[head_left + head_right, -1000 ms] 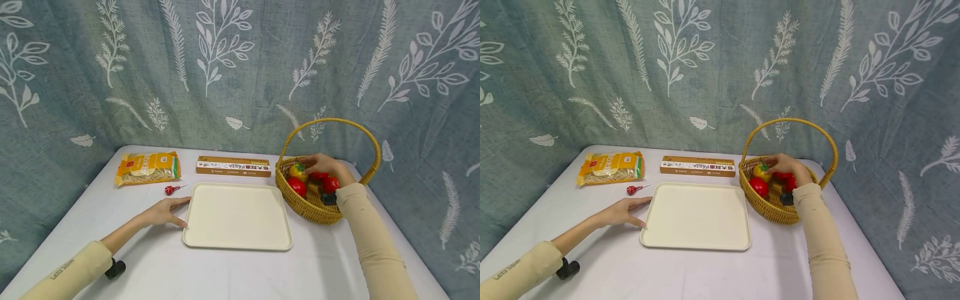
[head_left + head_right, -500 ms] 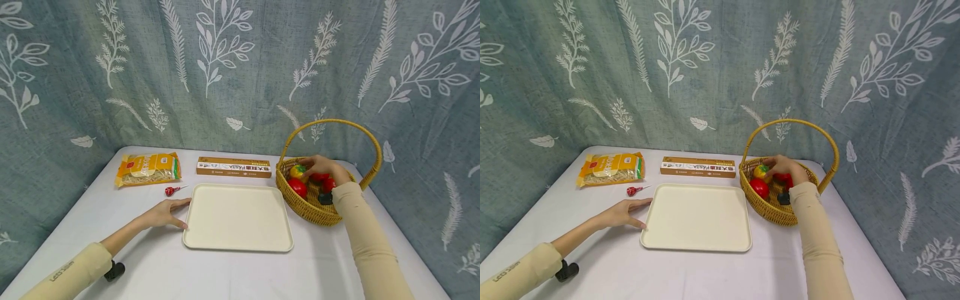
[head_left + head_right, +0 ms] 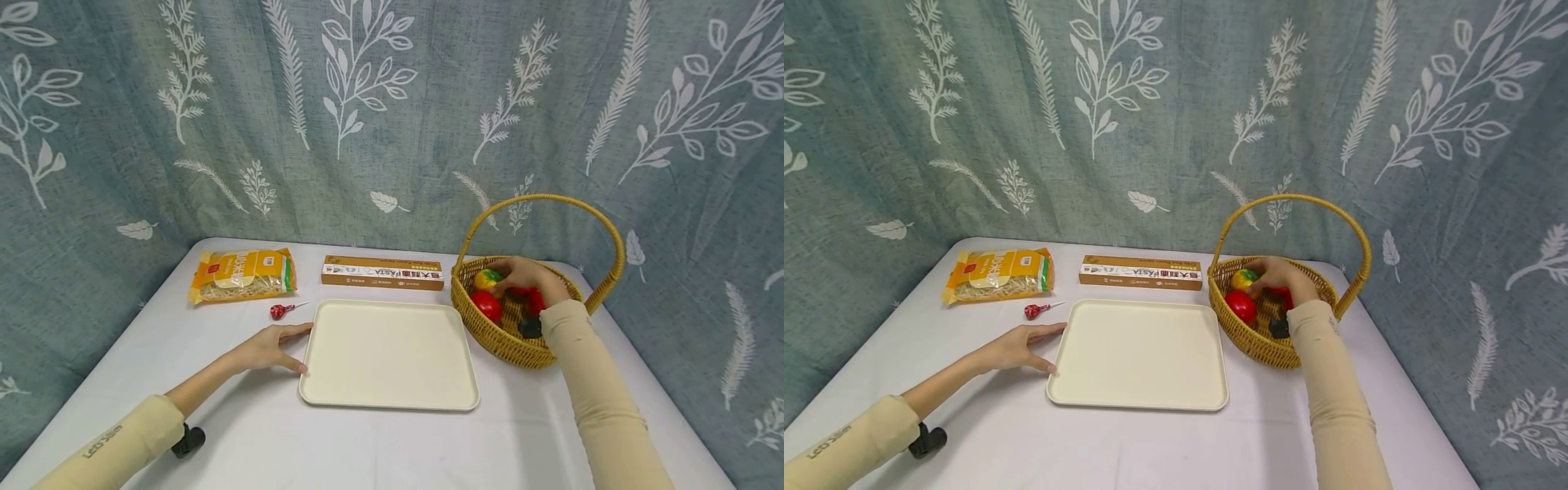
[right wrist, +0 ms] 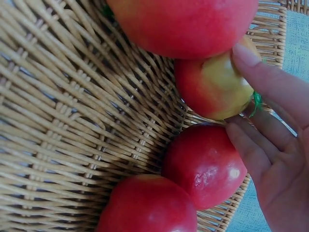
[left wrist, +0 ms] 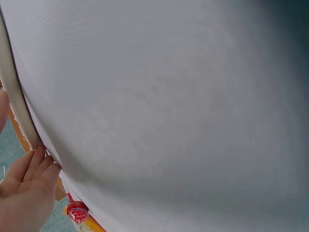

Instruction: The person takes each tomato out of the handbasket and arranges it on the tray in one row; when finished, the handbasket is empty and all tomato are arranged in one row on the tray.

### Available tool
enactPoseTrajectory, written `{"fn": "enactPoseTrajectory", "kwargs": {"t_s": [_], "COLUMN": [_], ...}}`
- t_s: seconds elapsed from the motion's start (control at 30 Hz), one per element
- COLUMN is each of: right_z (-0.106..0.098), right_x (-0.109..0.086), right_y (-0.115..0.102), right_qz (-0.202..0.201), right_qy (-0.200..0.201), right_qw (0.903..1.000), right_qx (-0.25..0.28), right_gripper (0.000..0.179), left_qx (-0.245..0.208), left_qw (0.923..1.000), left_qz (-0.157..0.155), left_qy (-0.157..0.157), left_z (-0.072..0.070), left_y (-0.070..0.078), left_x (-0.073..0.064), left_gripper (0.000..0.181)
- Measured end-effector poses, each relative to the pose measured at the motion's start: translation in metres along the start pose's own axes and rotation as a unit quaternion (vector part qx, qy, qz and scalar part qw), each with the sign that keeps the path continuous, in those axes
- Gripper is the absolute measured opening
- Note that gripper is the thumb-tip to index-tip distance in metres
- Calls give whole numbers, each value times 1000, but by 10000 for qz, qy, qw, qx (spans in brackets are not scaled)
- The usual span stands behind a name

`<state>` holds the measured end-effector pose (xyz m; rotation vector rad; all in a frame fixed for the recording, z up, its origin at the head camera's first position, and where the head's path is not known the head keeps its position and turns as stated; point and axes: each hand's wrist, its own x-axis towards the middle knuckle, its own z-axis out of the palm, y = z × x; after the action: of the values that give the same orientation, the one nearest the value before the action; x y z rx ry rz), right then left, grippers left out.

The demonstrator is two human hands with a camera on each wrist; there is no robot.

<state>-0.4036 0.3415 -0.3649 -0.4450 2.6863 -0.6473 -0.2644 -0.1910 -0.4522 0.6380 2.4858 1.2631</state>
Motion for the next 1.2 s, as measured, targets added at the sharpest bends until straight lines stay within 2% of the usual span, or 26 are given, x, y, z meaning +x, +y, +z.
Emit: {"fn": "enactPoseTrajectory", "kwargs": {"t_s": [0.23,0.43,0.8,1.2], "right_z": [-3,-8,-10,-14], "right_x": [-4,-11,-18,-47], "right_y": [-3,-11,-7,-20], "right_qz": [29,45,-97,-281], "right_qy": [113,198,420,771], "right_qw": [9997,9996,9990,9964], "right_qx": [-211,-199,-120,219], "right_gripper": [71,71,72,74], "left_qx": [43,83,35,96], "left_qw": [10000,10000,10000,9998], "left_qz": [27,-46,-58,-151], "left_qy": [2,14,-26,-56], "left_z": [0,0,1,0], "left_y": [1,2,2,3], "left_x": [1,0,0,0], "left_gripper": [90,91,91,91]}}
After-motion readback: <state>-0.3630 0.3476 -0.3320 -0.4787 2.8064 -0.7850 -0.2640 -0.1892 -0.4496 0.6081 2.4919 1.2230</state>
